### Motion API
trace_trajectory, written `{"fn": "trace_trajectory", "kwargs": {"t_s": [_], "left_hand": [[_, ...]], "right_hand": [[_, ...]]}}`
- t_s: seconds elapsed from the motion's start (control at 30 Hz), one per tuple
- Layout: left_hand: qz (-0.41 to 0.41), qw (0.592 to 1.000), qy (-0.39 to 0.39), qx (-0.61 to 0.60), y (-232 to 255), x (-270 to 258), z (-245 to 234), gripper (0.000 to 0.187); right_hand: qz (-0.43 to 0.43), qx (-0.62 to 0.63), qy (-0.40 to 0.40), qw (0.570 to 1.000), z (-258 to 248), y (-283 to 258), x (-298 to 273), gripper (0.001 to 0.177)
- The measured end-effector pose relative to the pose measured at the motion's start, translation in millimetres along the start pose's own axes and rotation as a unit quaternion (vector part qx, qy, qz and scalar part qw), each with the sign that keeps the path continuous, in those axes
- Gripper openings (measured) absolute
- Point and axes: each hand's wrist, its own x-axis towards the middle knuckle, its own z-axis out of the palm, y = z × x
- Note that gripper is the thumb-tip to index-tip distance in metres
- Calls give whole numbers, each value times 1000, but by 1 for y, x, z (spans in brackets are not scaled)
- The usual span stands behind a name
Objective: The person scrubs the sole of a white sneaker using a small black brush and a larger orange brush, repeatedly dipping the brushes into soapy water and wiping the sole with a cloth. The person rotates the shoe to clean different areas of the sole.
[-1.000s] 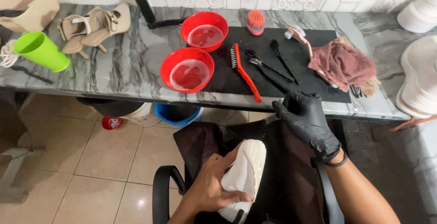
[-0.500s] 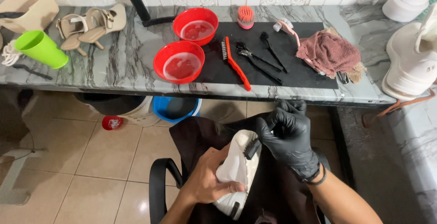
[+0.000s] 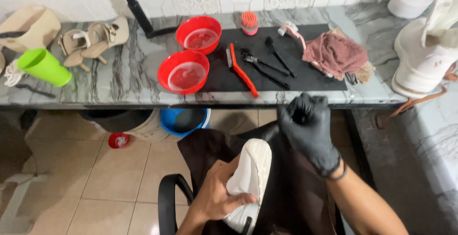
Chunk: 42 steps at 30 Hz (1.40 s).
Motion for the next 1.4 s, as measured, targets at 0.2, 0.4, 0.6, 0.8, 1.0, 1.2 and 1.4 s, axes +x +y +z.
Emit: {"fn": "trace_trajectory", "kwargs": {"t_s": [0.2,0.4,0.6,0.8,1.0,1.2,1.4], "left_hand": [[-1,1000,-6,6,-1,-11,3,77],[33,999,-1,-22,-8,-9,2,81],[18,1000,9,-9,-17,-17,6,80],[24,999,-4,-36,-25,-23,5,73],[32,999,0,-27,-29,-22,8,62],[0,999,5,-38,-35,-25,11,76],[-22,999,-2,-39,-50,-28,6,85]], "right_hand": [[38,59,-13,997,14,11,-17,40],[17,136,-9,990,9,-26,-15,42],[89,59,-29,994,8,-8,-9,38],[13,-20,-58,998,14,-1,2,33],[131,268,-120,947,19,-5,-6,38],[145,218,-122,957,9,-43,0,41],[58,4,-85,995,21,0,4,43]]}}
